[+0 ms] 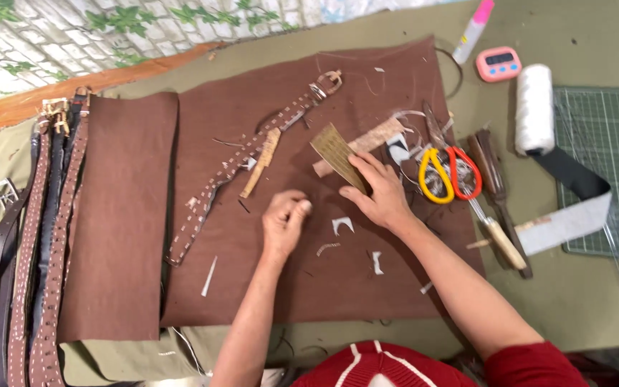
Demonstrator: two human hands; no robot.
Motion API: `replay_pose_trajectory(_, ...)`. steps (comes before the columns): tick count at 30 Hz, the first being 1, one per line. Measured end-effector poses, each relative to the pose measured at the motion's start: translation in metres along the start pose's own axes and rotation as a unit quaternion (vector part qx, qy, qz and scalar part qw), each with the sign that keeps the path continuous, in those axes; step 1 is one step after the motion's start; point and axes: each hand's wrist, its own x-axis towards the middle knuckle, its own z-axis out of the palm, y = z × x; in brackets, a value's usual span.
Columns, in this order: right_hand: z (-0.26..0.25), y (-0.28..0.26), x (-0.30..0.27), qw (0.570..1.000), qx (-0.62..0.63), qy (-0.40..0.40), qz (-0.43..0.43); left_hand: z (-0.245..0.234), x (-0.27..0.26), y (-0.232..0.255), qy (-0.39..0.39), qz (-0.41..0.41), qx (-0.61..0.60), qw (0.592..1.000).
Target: Cutting, sanding, and punching holes in leather straps to create belts
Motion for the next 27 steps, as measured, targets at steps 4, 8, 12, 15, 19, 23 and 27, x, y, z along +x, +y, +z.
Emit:
replay_pose_trajectory(4, 0.001, 0.004, -0.002, 1.000, 0.005, 0.008, 0.010, 0.005, -0.011, -0.022, 0.045, -0.057, -0.028, 0.997)
replay_pose_trajectory(8, 0.000, 0.004, -0.002, 0.999, 0.024, 0.006, 0.024, 0.006, -0.011, -0.020, 0.036, -0.030, 0.020, 0.999)
replay_pose_trajectory(12, 0.002, 0.007, -0.003, 0.999, 0.015, -0.006, 0.051, 0.006, -0.013, -0.021, 0.039, -0.089, -0.037, 0.995)
replay_pose_trajectory(15, 0.001, 0.006, -0.003, 0.999, -0.001, -0.017, 0.043, 0.001, -0.009, -0.015, 0.036, -0.062, -0.018, 0.997)
replay_pose_trajectory(19, 0.003, 0.008, -0.004, 0.997, -0.028, -0.036, 0.054, 0.000, -0.006, -0.006, 0.020, -0.088, -0.034, 0.995)
replay_pose_trajectory(23, 0.005, 0.010, 0.000, 0.997, -0.052, -0.037, 0.043, -0.001, 0.002, -0.006, 0.051, -0.144, -0.094, 0.984)
replay_pose_trajectory(27, -0.008, -0.017, 0.009, 0.996, -0.049, -0.065, 0.035, 0.000, -0.005, -0.023, 0.059, -0.120, -0.087, 0.987)
